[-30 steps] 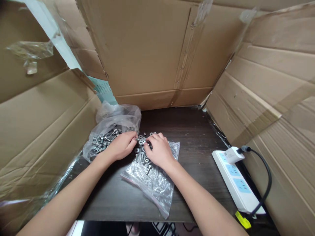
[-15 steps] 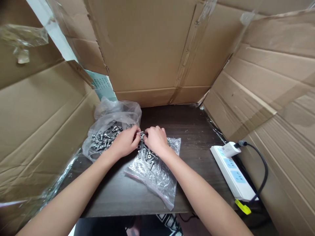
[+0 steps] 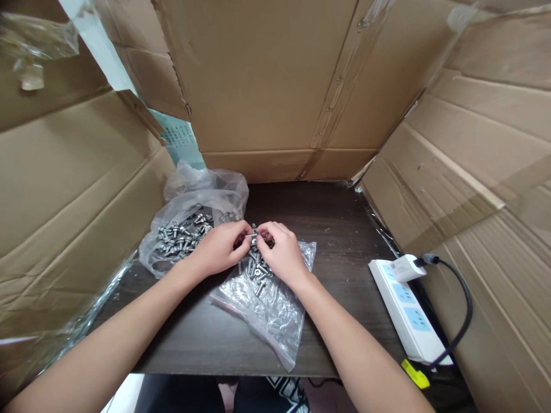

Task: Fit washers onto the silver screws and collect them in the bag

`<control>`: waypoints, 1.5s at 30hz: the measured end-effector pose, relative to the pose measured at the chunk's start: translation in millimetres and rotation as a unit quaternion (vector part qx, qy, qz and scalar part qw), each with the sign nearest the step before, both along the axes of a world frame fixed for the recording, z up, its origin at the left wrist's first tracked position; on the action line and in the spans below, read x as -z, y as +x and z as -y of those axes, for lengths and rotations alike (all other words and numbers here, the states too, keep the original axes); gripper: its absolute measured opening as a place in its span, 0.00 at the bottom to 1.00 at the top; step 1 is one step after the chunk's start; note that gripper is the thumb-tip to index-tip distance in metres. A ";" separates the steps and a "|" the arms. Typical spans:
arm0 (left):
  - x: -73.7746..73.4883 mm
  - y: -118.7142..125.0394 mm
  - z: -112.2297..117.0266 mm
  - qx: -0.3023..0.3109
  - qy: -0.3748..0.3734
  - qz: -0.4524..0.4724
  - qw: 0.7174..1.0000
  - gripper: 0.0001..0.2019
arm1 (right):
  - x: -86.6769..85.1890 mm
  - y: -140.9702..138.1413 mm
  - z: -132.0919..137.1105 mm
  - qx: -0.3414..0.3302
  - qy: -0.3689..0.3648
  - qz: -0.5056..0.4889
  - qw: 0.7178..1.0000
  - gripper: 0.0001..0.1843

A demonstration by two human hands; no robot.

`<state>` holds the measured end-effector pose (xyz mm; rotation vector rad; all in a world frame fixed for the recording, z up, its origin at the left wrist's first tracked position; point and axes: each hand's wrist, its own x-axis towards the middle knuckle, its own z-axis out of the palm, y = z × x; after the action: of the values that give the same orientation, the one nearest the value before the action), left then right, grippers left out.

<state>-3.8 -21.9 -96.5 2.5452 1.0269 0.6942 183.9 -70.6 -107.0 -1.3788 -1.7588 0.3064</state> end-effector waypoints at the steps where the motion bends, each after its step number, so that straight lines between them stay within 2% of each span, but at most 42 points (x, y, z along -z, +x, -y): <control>1: 0.7 0.3 0.3 0.003 0.001 0.003 1.000 0.04 | 0.6 -0.8 1.0 -0.015 0.005 -0.015 1.000 0.05; 4: 2.3 0.7 0.4 0.007 0.005 0.007 1.000 0.05 | 1.2 -3.5 2.3 -0.034 0.020 -0.046 0.998 0.07; 12: 2.5 2.7 4.3 -0.007 0.019 -0.006 1.000 0.06 | 6.1 -4.6 3.2 -0.030 0.032 -0.126 0.991 0.07; 21: 3.2 3.5 6.8 -0.023 -0.029 0.014 0.999 0.07 | -2.5 -6.4 9.1 -0.034 0.088 -0.061 0.994 0.11; 25: 3.6 4.0 7.5 -0.021 -0.031 0.022 0.999 0.08 | -1.1 -5.6 8.0 -0.049 0.087 -0.066 0.993 0.10; 31: 7.3 5.0 6.1 0.004 -0.011 0.053 0.999 0.09 | 3.8 -5.5 4.7 -0.031 0.098 -0.071 0.992 0.09; 38: 7.0 7.2 7.5 -0.013 -0.017 0.053 0.998 0.09 | -1.1 -5.5 7.9 -0.021 0.115 -0.041 0.992 0.10; 45: 10.6 7.2 5.1 -0.014 -0.028 0.039 0.999 0.10 | -1.9 -3.6 6.6 -0.028 0.092 -0.045 0.994 0.08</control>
<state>3.4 -27.0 -107.1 2.4397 1.0445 0.7545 180.3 -77.2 -105.1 -1.1690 -1.7079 0.2274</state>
